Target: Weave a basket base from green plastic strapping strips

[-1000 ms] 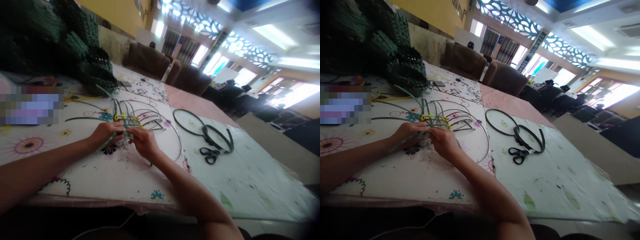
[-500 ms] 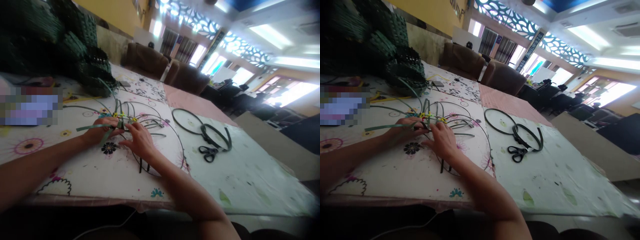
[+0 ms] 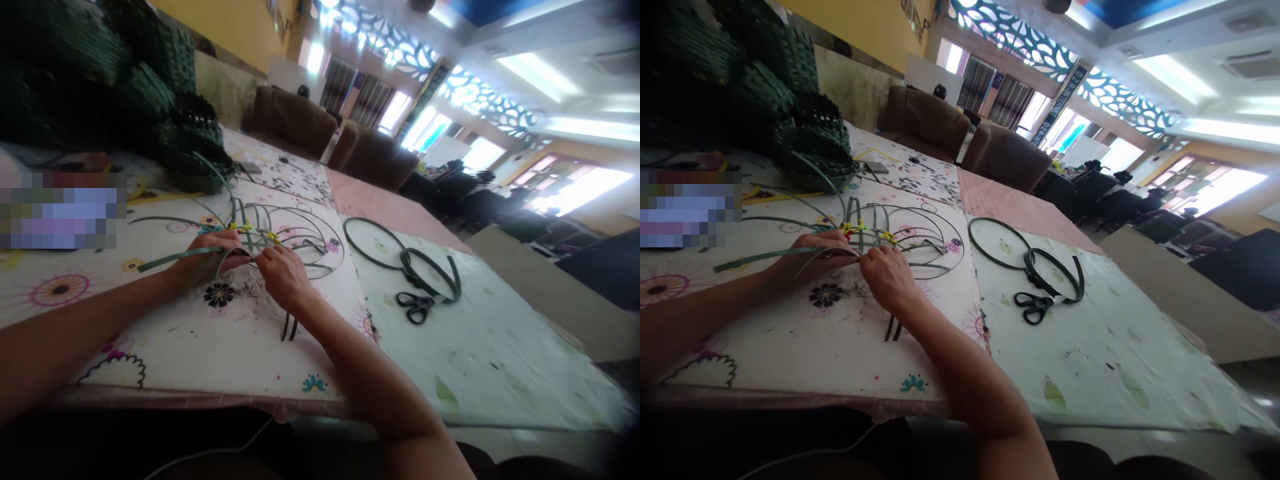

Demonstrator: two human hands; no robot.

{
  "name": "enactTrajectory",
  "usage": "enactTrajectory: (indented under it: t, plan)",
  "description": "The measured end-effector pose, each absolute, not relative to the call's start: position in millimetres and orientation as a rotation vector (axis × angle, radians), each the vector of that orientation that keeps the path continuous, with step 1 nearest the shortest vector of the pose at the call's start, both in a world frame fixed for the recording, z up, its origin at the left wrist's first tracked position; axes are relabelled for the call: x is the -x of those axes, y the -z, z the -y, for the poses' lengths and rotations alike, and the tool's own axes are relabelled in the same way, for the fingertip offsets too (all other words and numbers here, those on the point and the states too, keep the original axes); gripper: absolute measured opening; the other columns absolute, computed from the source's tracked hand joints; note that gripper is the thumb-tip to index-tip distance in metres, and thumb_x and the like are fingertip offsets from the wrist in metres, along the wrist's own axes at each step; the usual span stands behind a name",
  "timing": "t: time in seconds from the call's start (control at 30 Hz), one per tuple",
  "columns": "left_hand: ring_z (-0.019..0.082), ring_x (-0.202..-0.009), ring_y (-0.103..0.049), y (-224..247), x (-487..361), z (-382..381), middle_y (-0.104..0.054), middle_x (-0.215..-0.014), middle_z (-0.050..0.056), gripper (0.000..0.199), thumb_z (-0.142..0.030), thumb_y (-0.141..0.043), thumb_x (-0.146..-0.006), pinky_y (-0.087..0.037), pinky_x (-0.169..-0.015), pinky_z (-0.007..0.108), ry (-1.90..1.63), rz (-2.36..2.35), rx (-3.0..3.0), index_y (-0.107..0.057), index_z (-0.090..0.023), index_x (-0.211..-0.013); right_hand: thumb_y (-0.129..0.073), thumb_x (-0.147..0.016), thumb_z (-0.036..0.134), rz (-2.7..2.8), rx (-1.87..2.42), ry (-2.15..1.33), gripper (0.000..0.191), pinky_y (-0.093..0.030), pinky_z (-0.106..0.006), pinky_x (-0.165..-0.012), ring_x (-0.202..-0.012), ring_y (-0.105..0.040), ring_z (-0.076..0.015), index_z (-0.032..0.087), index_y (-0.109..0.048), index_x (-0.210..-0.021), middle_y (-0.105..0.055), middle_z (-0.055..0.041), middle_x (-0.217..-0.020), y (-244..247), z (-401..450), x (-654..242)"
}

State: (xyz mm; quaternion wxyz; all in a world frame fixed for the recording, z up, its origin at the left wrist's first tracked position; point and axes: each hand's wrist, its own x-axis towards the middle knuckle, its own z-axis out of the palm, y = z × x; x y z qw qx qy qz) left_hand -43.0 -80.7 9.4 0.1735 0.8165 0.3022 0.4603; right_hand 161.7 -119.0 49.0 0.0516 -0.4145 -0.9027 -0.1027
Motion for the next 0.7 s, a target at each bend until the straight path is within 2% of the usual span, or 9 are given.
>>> enactTrajectory:
  t: [0.13,0.33,0.43,0.5,0.6,0.7]
  plan:
    - [0.018,-0.084,-0.065,-10.2,43.3,80.9,-0.072,-0.083,0.004,0.025,-0.034,-0.074,-0.094,-0.055,-0.086,0.034,-1.354,-0.810,-2.297,-0.074,-0.017,-0.075,-0.042,-0.099,0.002,2.722,1.239,0.313,0.033,-0.040,-0.033,-0.081,-0.099,-0.061,-0.0224,0.015,-0.072,-0.104,-0.071,-0.0106,-0.096,-47.4,115.8,-165.0]
    - [0.019,-0.079,-0.067,-10.8,46.7,80.1,-0.073,-0.077,0.004,0.034,-0.045,-0.071,-0.093,-0.056,-0.087,0.035,-1.281,-0.862,-2.364,-0.076,-0.020,-0.072,-0.046,-0.094,0.002,2.680,1.256,0.109,0.030,-0.035,-0.030,-0.069,-0.090,-0.062,-0.0189,0.017,-0.064,-0.113,-0.071,-0.0066,-0.100,-36.2,113.8,-168.8]
    - [0.021,-0.085,-0.069,-12.1,47.5,80.5,-0.074,-0.076,0.004,0.036,-0.049,-0.069,-0.093,-0.055,-0.093,0.034,-1.238,-0.919,-2.369,-0.077,-0.021,-0.073,-0.048,-0.094,0.005,2.707,1.292,0.063,0.030,-0.030,-0.030,-0.062,-0.083,-0.062,-0.0177,0.019,-0.059,-0.119,-0.073,-0.0059,-0.103,-35.6,114.2,-169.4]
    - [0.021,-0.086,-0.069,-13.5,47.2,81.5,-0.074,-0.076,0.004,0.035,-0.049,-0.069,-0.093,-0.055,-0.090,0.032,-1.221,-0.926,-2.364,-0.077,-0.021,-0.072,-0.047,-0.099,0.010,2.754,1.302,0.077,0.026,-0.026,-0.031,-0.060,-0.080,-0.062,-0.0175,0.020,-0.058,-0.121,-0.074,-0.0059,-0.103,-38.1,114.3,-169.6]
    - [0.017,-0.076,-0.065,-14.4,45.7,83.4,-0.070,-0.073,0.003,0.033,-0.043,-0.070,-0.094,-0.052,-0.077,0.028,-1.219,-0.857,-2.370,-0.075,-0.020,-0.071,-0.041,-0.109,0.023,2.815,1.289,0.100,0.020,-0.024,-0.032,-0.059,-0.080,-0.063,-0.0173,0.021,-0.058,-0.120,-0.075,-0.0058,-0.101,-43.4,113.7,-170.1]
    - [0.015,-0.069,-0.060,-13.3,44.6,84.7,-0.065,-0.073,0.002,0.031,-0.041,-0.070,-0.095,-0.047,-0.068,0.026,-1.182,-0.853,-2.392,-0.073,-0.017,-0.075,-0.041,-0.108,0.019,2.869,1.293,0.146,0.021,-0.024,-0.032,-0.059,-0.080,-0.063,-0.0167,0.020,-0.059,-0.119,-0.076,-0.0056,-0.101,-47.7,113.2,-170.4]
